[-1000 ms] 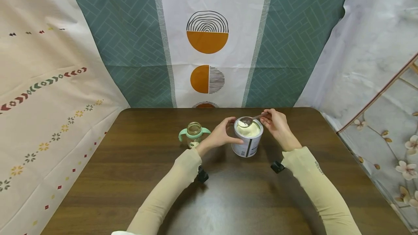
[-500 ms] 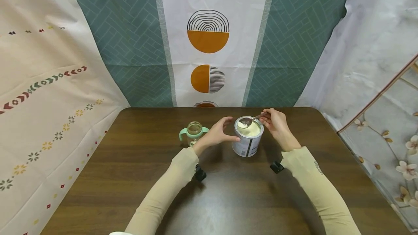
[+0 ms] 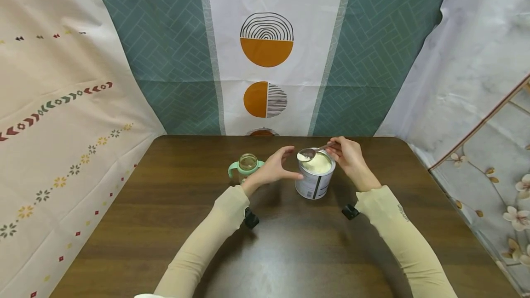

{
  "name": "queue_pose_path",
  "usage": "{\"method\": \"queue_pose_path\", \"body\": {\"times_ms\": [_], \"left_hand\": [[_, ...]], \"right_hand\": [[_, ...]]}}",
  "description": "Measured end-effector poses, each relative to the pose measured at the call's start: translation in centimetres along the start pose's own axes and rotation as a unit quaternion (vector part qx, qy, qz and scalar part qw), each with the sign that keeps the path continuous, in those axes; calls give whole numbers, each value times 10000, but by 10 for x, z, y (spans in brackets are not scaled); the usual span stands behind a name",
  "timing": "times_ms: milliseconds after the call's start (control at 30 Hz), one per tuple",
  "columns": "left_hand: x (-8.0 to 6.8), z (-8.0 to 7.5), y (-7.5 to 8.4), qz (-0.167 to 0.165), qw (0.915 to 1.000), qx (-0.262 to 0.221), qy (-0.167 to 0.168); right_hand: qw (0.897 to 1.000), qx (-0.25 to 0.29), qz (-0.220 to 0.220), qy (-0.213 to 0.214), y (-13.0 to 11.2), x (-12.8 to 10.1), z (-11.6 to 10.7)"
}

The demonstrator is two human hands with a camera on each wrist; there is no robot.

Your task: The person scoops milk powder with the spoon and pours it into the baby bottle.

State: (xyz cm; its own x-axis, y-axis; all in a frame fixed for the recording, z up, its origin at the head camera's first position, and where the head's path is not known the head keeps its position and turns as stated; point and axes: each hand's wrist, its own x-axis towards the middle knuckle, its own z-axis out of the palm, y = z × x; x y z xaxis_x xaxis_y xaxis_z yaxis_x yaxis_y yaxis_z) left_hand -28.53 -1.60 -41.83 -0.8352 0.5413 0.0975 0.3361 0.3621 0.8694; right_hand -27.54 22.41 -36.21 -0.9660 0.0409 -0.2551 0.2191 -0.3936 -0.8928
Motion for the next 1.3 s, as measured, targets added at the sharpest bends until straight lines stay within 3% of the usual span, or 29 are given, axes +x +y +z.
{"method": "queue_pose_path", "body": {"times_ms": [567, 867, 1300], "left_hand": [[-6, -12, 12, 29, 9998, -171, 85], [-10, -20, 19, -87, 9998, 45, 188], [-12, -35, 19, -151, 9997, 103, 147]], "right_hand": [[9997, 65, 2, -252, -3, -5, 6], [9996, 7, -53, -262, -1, -6, 10], [9981, 61, 67, -604, -2, 0, 13]]}}
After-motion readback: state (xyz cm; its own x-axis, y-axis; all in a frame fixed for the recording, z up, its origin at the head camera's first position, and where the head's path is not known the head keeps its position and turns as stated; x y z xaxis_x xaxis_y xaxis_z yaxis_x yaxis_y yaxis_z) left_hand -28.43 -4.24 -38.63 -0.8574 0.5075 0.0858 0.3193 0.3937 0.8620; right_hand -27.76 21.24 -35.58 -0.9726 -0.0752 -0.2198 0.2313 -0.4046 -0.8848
